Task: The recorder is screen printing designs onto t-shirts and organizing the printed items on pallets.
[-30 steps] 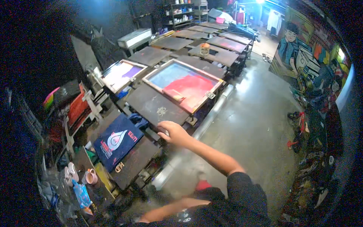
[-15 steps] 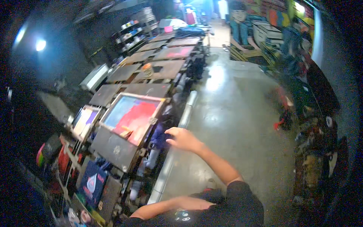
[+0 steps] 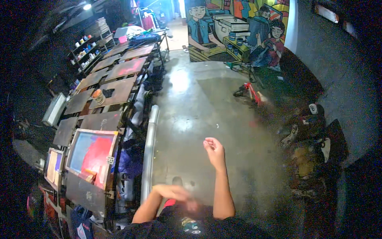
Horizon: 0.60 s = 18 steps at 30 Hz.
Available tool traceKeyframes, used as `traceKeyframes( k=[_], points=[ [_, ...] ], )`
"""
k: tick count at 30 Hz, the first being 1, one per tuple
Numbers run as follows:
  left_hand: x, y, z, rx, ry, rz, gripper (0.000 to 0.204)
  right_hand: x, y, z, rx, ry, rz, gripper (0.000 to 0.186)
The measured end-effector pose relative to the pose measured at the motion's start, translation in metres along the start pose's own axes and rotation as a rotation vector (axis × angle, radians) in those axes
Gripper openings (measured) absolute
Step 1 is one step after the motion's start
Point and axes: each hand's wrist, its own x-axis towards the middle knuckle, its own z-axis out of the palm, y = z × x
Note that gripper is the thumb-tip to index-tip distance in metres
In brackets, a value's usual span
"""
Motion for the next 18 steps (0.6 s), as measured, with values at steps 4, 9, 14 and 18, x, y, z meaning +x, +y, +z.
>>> traceKeyframes(
  k=[4, 9, 14, 18],
  points=[
    [-0.034, 0.012, -0.077, -0.177, 0.918, 0.246, 0.065, 0.037, 0.014, -0.006, -0.023, 0.05, 0.03, 0.026],
    [-0.044, 0.017, -0.194, -0.27, 1.315, 0.533, 0.04, 0.121, 0.029, 0.038, -0.054, -0.07, 0.011, 0.027],
    [-0.058, 0.035, -0.289, -0.184, 1.434, 0.583, 0.031, 0.207, -0.002, 0.085, -0.248, -0.285, -0.055, 0.032],
    [-0.07, 0.058, -0.355, -0.223, 1.45, 0.498, 0.028, 0.282, 0.01, 0.115, -0.179, -0.259, -0.057, 0.031]
  ],
)
